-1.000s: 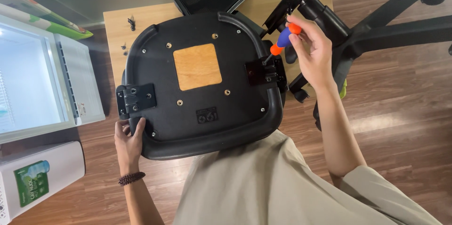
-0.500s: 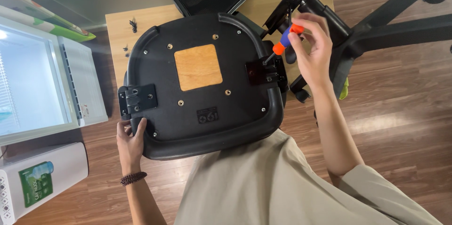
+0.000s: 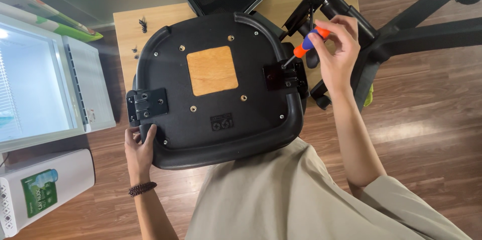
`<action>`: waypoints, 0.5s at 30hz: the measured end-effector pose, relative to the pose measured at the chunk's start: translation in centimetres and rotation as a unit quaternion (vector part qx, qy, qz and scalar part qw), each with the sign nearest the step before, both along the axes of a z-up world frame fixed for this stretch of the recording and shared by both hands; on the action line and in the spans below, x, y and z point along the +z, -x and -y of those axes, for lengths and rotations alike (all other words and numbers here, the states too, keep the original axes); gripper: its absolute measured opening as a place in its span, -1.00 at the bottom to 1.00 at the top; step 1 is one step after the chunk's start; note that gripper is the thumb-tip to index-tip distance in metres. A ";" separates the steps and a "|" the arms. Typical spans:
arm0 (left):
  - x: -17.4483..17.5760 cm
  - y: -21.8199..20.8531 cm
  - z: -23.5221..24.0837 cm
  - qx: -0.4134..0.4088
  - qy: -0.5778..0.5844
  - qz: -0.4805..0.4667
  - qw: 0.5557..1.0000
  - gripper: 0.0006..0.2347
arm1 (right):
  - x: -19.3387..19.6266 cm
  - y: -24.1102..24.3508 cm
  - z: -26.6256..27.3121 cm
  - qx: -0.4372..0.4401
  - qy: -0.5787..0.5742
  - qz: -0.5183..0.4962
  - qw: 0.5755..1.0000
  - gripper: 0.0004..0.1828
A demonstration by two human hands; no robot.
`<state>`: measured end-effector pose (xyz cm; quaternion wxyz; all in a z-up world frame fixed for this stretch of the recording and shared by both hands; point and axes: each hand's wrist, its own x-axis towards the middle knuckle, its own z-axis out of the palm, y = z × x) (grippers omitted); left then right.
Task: Using a screwdriver to tighten or remove screws from the base of an office chair seat.
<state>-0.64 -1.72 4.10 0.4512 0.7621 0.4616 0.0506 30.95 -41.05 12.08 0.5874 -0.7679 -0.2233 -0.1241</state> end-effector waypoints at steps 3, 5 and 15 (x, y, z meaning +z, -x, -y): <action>0.0 -0.1 0.0 0.003 -0.003 -0.018 1.000 -0.50 | 0.8 -0.1 -0.2 0.030 -0.034 -0.043 0.998 -0.69; 0.0 -0.1 0.0 0.003 -0.003 -0.021 1.000 -0.50 | 0.3 -0.3 -0.2 0.033 -0.038 -0.048 0.998 -0.72; 0.0 0.1 0.1 -0.002 -0.008 -0.010 1.000 -0.54 | 0.7 0.3 -0.6 0.038 -0.074 -0.047 0.995 -0.78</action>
